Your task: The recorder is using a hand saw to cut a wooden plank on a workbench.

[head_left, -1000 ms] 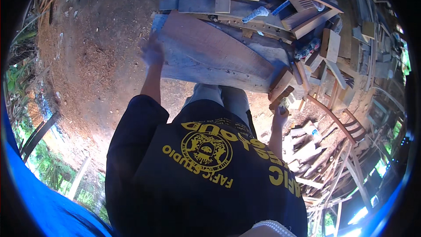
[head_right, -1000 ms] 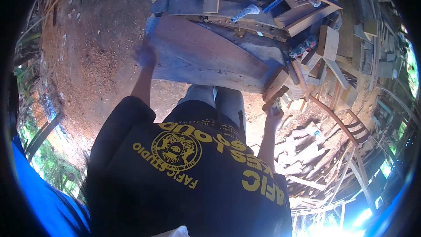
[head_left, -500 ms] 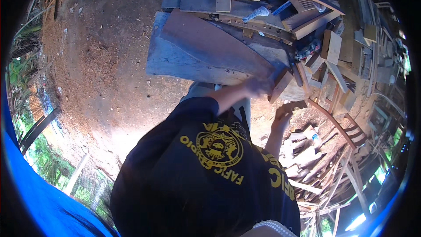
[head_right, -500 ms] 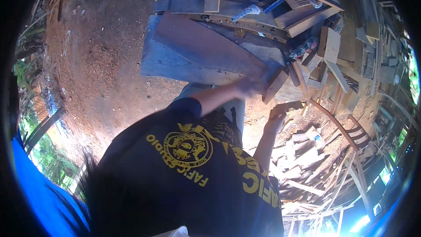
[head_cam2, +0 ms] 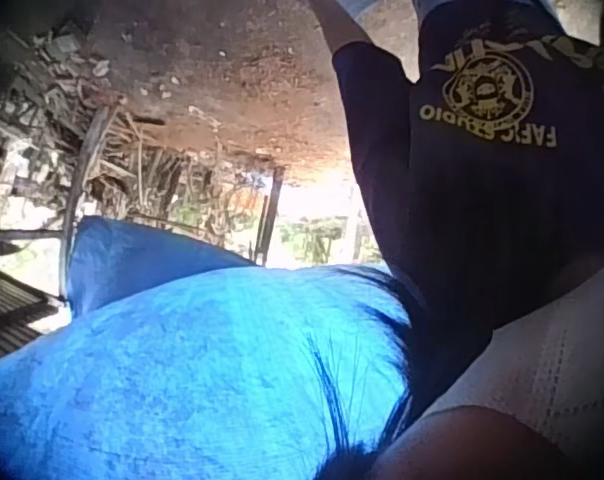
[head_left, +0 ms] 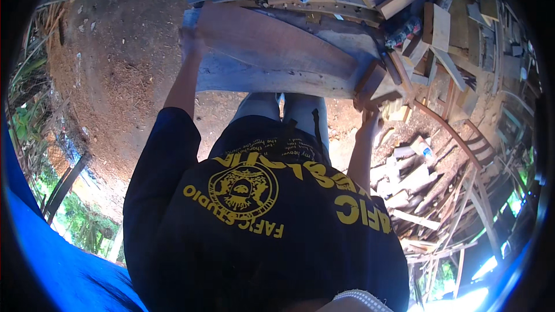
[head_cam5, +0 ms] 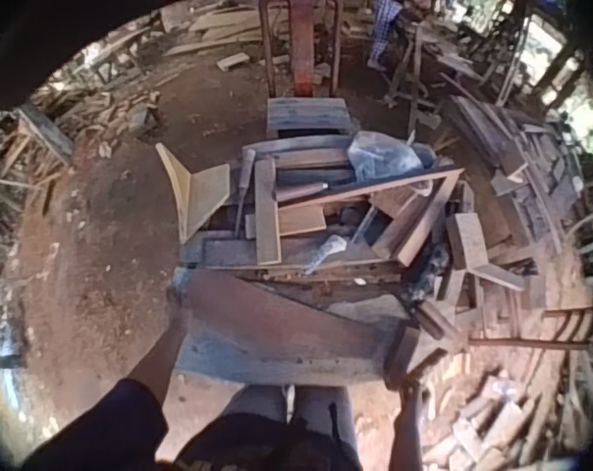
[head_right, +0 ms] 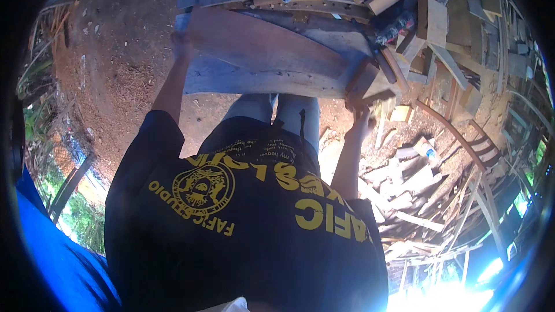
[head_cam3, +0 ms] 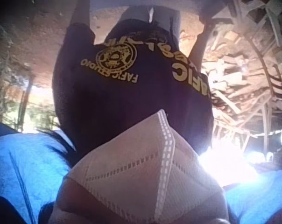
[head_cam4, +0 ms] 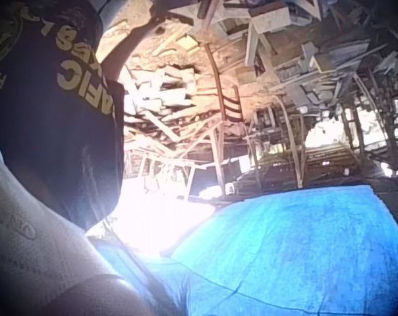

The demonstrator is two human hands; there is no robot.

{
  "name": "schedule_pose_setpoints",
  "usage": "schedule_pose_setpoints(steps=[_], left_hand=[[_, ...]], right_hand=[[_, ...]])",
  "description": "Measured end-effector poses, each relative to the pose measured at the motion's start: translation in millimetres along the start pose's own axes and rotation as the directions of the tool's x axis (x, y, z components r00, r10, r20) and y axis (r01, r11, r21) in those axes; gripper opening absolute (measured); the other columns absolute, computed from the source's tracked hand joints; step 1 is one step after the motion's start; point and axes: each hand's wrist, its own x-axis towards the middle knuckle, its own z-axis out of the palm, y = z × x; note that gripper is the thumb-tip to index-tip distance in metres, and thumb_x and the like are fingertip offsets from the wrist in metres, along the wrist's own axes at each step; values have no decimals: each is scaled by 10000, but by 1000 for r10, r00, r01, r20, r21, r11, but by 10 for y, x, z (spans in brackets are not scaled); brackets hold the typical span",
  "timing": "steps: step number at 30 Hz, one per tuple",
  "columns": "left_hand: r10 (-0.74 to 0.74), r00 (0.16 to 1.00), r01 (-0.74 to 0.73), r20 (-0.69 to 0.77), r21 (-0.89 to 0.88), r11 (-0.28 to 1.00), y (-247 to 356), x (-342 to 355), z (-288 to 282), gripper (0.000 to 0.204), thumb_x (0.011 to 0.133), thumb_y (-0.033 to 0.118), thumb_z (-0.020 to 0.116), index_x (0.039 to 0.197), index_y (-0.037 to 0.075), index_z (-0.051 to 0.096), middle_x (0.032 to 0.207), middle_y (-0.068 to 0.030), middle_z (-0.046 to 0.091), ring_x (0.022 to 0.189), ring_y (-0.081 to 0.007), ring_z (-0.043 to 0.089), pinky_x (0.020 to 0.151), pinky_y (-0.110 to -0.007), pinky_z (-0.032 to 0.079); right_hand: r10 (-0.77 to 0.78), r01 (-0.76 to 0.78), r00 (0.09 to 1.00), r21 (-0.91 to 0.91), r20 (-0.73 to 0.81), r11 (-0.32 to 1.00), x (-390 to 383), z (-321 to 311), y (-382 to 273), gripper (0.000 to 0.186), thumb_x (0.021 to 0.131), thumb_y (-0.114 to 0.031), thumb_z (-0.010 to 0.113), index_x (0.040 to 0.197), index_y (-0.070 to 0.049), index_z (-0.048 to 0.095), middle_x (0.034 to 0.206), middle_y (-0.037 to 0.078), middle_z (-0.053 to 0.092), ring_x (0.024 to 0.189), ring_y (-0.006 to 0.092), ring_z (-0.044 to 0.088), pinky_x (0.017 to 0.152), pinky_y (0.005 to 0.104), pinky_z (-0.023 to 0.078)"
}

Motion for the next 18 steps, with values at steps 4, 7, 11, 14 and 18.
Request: schedule_pose_setpoints(steps=[4,7,11,14,18], left_hand=[[50,991,-78,-122,-235,969,436,-418,228,770,888,588,434,1407,39,284,1456,-229,227,1394,-383,131,1120,-537,79],[51,995,-55,-91,-46,997,452,-721,53,723,887,553,473,1355,21,329,1420,-212,250,1357,-386,175,1097,-545,103],[34,998,-31,-62,59,998,548,-1143,-95,670,889,533,483,1301,20,359,1387,-194,253,1306,-379,209,1059,-553,133],[-107,994,108,-14,116,987,559,-1423,30,611,898,517,472,1259,36,365,1349,-191,260,1249,-368,236,1017,-548,182],[-195,976,193,-96,-30,981,587,-1556,161,721,909,515,439,1394,26,227,1451,-240,115,1366,-392,68,1067,-598,88]], right_hand=[[-145,163,986,-311,82,936,275,-77,-68,488,766,-132,690,1163,15,449,960,107,603,884,195,628,808,330,523],[25,11,994,-319,108,948,378,-29,-206,521,740,-108,704,1184,19,464,993,107,589,857,198,629,760,315,522],[-84,118,992,-437,97,892,565,-169,-215,561,707,-87,724,1205,-12,477,1048,92,580,821,176,614,753,321,514],[-57,128,986,-501,154,856,875,-407,-191,712,698,-53,723,1326,-27,387,1110,105,564,919,186,586,809,321,495],[22,64,991,-601,135,796,987,-147,-254,771,743,-78,709,1408,-57,318,1255,164,485,1121,237,500,915,336,436]])
